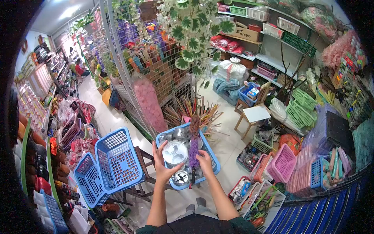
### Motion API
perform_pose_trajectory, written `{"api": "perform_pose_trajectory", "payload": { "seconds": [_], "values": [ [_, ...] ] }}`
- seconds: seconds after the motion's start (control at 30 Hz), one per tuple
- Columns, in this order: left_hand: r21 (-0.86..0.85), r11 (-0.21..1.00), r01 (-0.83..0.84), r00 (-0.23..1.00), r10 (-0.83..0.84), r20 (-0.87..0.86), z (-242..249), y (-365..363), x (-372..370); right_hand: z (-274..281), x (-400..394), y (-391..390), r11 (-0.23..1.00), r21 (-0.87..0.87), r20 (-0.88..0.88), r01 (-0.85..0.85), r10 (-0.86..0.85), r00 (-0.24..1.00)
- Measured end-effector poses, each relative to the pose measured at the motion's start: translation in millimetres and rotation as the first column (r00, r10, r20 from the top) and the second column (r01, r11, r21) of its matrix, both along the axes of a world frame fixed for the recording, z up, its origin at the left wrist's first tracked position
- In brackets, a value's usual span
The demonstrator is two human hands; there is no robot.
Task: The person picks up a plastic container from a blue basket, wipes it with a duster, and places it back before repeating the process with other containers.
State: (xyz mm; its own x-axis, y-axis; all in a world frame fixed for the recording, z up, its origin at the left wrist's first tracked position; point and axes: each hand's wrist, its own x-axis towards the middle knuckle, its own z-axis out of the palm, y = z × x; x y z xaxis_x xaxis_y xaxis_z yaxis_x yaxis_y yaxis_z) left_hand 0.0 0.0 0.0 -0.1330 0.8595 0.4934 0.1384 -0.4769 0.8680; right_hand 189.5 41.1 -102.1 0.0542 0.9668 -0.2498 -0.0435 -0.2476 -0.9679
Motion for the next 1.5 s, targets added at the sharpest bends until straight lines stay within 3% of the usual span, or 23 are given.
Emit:
{"api": "perform_pose_trajectory", "payload": {
  "seconds": [0.17,0.3,0.37,0.43,0.57,0.63,0.7,0.83,1.1,1.33,1.5],
  "values": [
    [0.059,0.998,0.023,0.999,-0.025,0.022,34.8,-13.7,11.7,121.2,-8.3,-25.2,0.924,0.333,-0.328,-0.187,0.3,0.896],
    [0.125,0.992,-0.036,0.999,0.034,0.014,48.0,-22.8,6.3,156.9,-22.7,-36.6,0.755,0.598,-0.219,-0.27,0.477,0.851],
    [0.154,0.986,-0.065,0.998,0.063,0.016,54.3,-31.2,-1.2,162.5,-29.5,-38.4,0.719,0.615,-0.145,-0.324,0.506,0.85],
    [0.206,0.973,-0.106,0.994,0.105,0.015,53.1,-42.1,-7.7,162.6,-38.7,-41.5,0.617,0.655,0.163,-0.436,0.449,0.879],
    [0.246,0.94,-0.237,0.97,0.242,0.012,46.5,-64.0,-18.4,162.1,-65.7,-51.4,0.549,0.682,0.179,-0.483,0.515,0.838],
    [0.281,0.902,-0.329,0.928,0.364,-0.081,50.1,-76.9,-27.9,161.8,-80.0,-57.5,0.521,0.674,0.193,-0.524,0.56,0.806],
    [0.259,0.893,-0.368,0.924,0.382,-0.003,52.5,-90.5,-35.6,164.5,-93.2,-63.6,0.517,0.644,0.178,-0.564,0.616,0.768],
    [0.278,0.835,-0.475,0.868,0.496,-0.005,46.8,-117.7,-62.6,175.2,-124.4,-77.0,0.424,0.626,0.251,-0.655,0.686,0.683],
    [0.303,0.637,-0.709,0.649,0.757,-0.075,51.3,-218.7,-134.3,184.9,-221.2,-143.8,0.198,0.612,0.396,-0.766,0.761,0.514],
    [0.291,0.457,-0.84,0.452,0.888,-0.091,64.4,-349.1,-182.6,194.5,-302.8,-248.4,0.003,0.634,0.376,-0.773,0.873,0.312],
    [0.31,0.234,-0.922,0.188,0.967,-0.17,63.8,-444.9,-189.9,194.7,-342.3,-330.5,-0.181,0.65,0.441,-0.738,0.881,0.172]
  ]
}}
